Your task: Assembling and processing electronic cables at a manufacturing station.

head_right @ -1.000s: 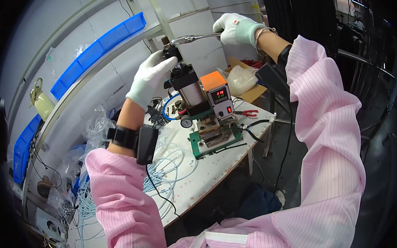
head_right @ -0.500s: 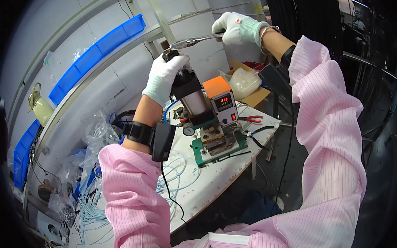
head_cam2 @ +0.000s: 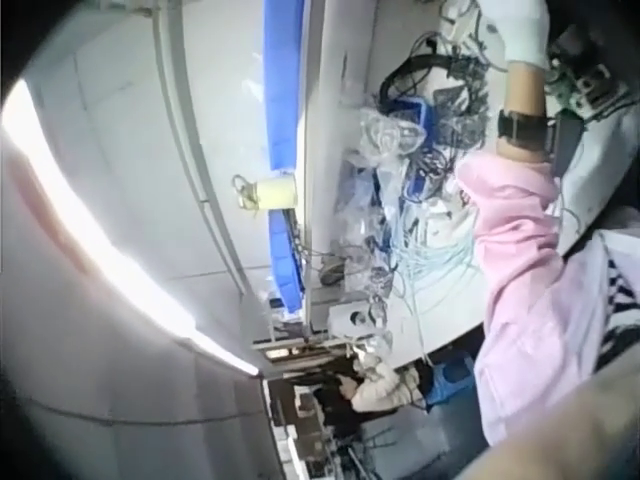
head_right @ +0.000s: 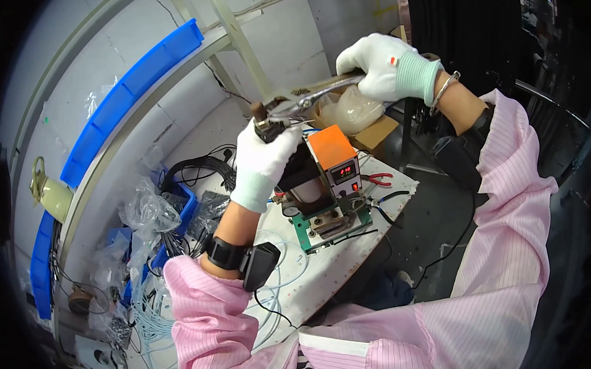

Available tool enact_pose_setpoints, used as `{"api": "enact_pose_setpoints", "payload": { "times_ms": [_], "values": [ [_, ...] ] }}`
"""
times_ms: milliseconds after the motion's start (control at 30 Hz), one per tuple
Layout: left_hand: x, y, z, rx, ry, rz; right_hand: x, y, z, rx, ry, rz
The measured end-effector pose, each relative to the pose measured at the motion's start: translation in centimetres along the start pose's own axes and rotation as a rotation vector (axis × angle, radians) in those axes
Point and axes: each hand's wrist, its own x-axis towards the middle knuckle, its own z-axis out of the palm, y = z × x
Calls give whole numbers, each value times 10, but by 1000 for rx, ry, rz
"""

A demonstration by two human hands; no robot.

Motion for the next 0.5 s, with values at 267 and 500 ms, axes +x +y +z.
{"api": "enact_pose_setpoints", "payload": {
  "times_ms": [267,500],
  "values": [
    [-3,0,0,-39,83,-63,-11,-48,-17,-180,-154,7],
    [0,-2,3,-154,58,-42,-11,-54,-36,-265,-293,111]
  ]
}}
